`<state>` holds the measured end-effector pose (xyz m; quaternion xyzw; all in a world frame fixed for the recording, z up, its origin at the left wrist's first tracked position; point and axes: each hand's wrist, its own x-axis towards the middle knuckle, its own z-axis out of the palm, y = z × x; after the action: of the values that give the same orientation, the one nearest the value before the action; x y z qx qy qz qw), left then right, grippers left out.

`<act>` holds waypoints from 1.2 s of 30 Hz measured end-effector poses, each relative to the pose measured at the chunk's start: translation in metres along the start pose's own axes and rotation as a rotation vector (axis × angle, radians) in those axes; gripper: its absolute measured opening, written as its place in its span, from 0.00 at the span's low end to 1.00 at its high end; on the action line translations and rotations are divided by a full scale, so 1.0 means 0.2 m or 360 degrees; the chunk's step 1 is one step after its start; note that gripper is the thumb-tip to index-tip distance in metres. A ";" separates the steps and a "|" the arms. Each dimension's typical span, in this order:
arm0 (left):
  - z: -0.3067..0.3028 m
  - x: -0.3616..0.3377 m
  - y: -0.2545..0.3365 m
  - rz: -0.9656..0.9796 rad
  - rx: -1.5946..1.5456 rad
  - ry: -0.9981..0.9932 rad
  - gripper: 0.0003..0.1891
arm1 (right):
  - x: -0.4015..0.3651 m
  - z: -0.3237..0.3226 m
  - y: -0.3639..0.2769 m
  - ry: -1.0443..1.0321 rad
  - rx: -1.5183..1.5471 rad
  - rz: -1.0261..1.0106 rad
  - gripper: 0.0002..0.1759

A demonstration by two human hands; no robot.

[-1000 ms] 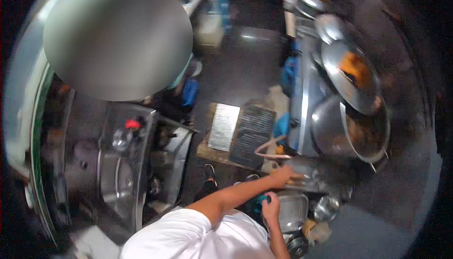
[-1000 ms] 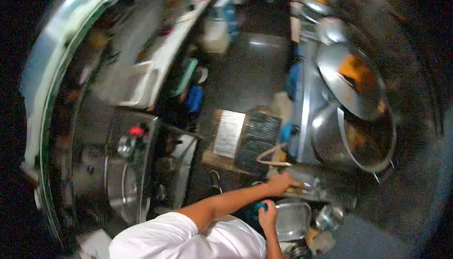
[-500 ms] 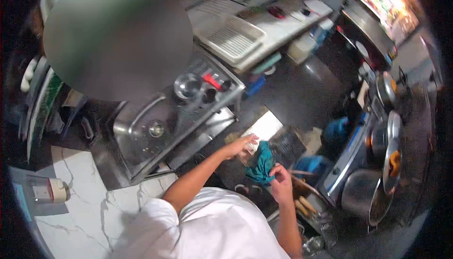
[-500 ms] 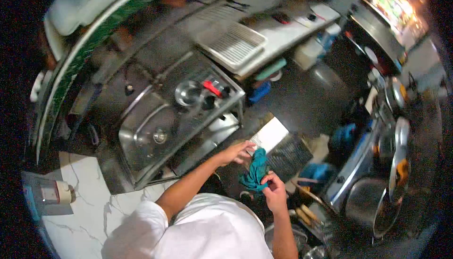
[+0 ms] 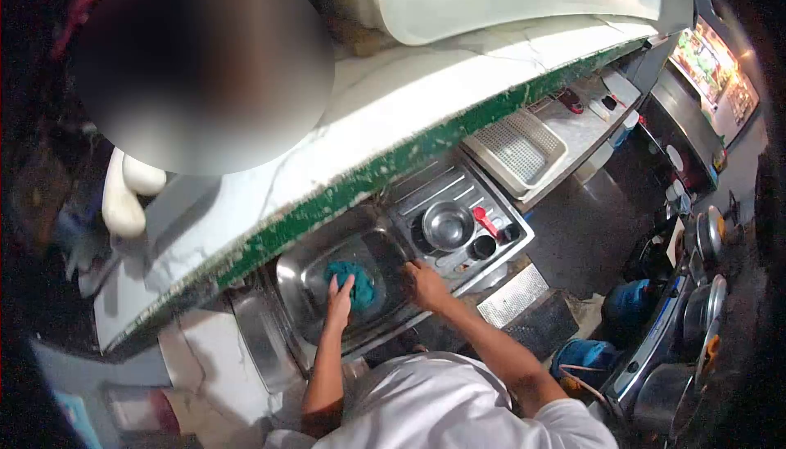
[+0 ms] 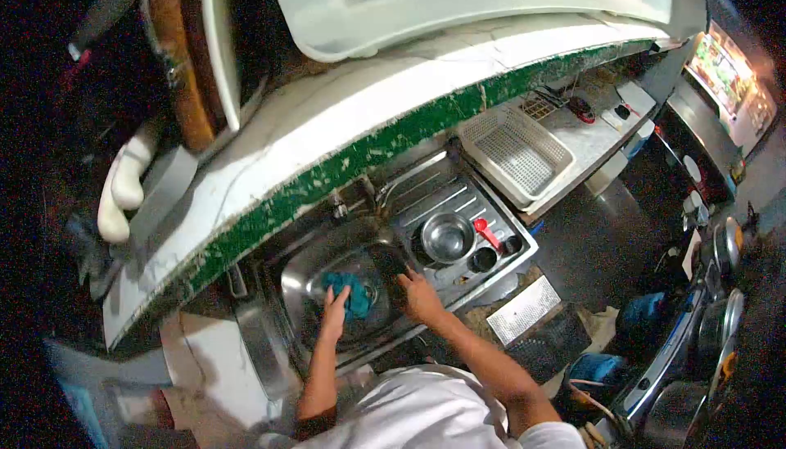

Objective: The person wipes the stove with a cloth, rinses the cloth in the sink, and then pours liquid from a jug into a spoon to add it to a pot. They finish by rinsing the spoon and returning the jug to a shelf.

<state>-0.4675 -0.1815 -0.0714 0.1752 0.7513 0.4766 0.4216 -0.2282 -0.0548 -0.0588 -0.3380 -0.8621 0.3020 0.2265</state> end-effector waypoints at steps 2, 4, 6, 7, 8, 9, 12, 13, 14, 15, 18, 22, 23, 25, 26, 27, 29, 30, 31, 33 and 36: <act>-0.10 0.10 -0.01 0.0054 0.0434 0.0136 0.45 | 0.15 0.16 0.17 -0.0017 -0.0191 -0.0035 0.36; -0.16 0.13 0.06 0.0221 0.1050 0.0141 0.41 | 0.44 0.05 0.19 -0.0118 -0.0334 0.0083 0.31; -0.17 0.19 0.07 0.0204 0.0862 0.0204 0.40 | 0.73 0.03 0.30 -0.0168 -0.0594 0.0173 0.29; -0.12 0.19 0.13 0.0104 0.0721 0.0241 0.40 | 0.91 0.17 0.52 -0.0080 -0.0713 0.0139 0.30; -0.11 0.21 0.14 0.0129 0.0744 0.0254 0.40 | 1.11 0.52 0.96 0.0279 0.0075 -0.0202 0.30; -0.10 0.25 0.11 0.0098 0.0511 0.0266 0.40 | 1.21 0.44 0.84 0.0345 0.0807 -0.0300 0.34; -0.04 0.28 0.13 0.0062 0.0116 0.0187 0.40 | 1.39 0.01 0.51 -0.0666 -0.1385 -0.0119 0.39; 0.02 0.23 0.19 0.0027 0.0159 0.0340 0.38 | 1.45 0.00 0.51 -0.0660 -0.1286 -0.0078 0.39; 0.08 0.21 0.25 -0.0012 0.0196 0.0495 0.35 | 1.49 0.01 0.51 -0.0672 -0.1232 -0.0056 0.39; 0.08 0.25 0.28 0.0018 0.0218 0.0479 0.35 | 1.50 -0.02 0.50 -0.0684 -0.1196 -0.0038 0.39; 0.05 0.33 0.31 0.0128 0.0184 -0.0091 0.49 | 1.55 -0.01 0.51 -0.0749 -0.1122 -0.0011 0.39; 0.17 0.27 0.46 -0.0233 0.0071 0.0117 0.52 | 1.48 0.00 0.44 -0.0843 -0.1009 0.0037 0.40; 0.17 0.31 0.42 -0.0247 0.0085 0.0094 0.52 | 1.43 -0.01 0.41 -0.0883 -0.0967 0.0067 0.40; 0.14 0.42 0.34 -0.0275 -0.0012 0.0238 0.53 | 1.22 -0.15 0.21 -0.1038 -0.0813 0.0132 0.40; 0.16 0.41 0.34 -0.0181 -0.0155 0.0299 0.47 | 1.12 -0.21 0.11 -0.1096 -0.0747 0.0174 0.41; 0.13 0.53 0.22 -0.0082 -0.0363 0.0320 0.36 | 0.98 -0.01 0.17 -0.0723 -0.1043 -0.0093 0.39; 0.03 0.58 0.00 0.0701 0.0434 0.0132 0.22 | 0.88 0.40 0.30 -0.0387 0.0158 0.0659 0.31; 0.03 0.69 -0.02 0.0279 -0.0202 0.0070 0.18 | 0.80 0.70 0.37 -0.0037 0.0208 0.0678 0.38; -0.04 0.73 -0.12 0.0413 -0.0247 -0.0026 0.14 | 0.73 0.77 0.35 -0.0212 0.0863 0.1053 0.47; -0.06 0.66 -0.02 0.0252 -0.0435 -0.0023 0.16 | 0.62 0.81 0.27 -0.0371 0.2415 0.0991 0.40; -0.05 0.59 0.02 0.0217 -0.0440 -0.0163 0.19 | 1.12 1.70 0.46 -0.0185 0.1057 0.0084 0.21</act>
<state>-0.5451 -0.1059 -0.1209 0.1901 0.6425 0.5932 0.4463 -0.5379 0.0354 -0.3221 -0.2502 -0.7190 0.5909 0.2669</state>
